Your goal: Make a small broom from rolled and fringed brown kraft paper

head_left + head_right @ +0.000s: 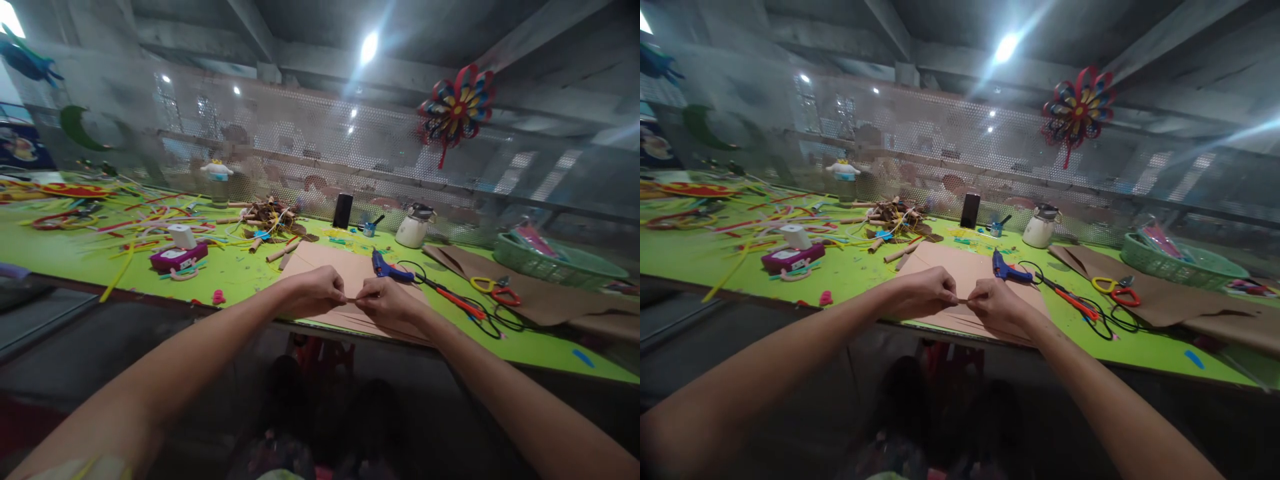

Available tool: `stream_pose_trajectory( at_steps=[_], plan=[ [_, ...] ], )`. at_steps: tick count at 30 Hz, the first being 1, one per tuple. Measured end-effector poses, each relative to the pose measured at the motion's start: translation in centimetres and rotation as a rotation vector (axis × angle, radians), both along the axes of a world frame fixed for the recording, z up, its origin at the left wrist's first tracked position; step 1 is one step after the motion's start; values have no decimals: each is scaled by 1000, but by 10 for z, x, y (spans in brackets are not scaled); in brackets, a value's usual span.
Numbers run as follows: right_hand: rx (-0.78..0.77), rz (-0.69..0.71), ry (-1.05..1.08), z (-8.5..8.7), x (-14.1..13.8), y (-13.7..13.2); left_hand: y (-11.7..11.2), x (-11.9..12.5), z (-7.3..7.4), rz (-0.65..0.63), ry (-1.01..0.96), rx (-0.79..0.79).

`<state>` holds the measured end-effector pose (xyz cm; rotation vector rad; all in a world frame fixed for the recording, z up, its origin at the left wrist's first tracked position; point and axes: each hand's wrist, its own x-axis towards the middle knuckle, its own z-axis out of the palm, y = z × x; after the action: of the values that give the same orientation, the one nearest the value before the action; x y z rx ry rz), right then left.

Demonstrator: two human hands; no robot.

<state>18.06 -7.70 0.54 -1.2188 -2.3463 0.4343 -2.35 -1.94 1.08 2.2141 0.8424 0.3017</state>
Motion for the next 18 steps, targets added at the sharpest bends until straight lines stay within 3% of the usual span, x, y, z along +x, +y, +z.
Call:
stream_pose_trajectory(
  at_steps=[8,14,18],
  plan=[
    [-200,53,35,4,9,11,-20,-1,7,-27,52,314],
    [-235,50,24,5,11,16,-12,-5,6,-121,22,263],
    [-235,31,6,1,15,18,-6,-7,2,-109,15,256]
  ],
)
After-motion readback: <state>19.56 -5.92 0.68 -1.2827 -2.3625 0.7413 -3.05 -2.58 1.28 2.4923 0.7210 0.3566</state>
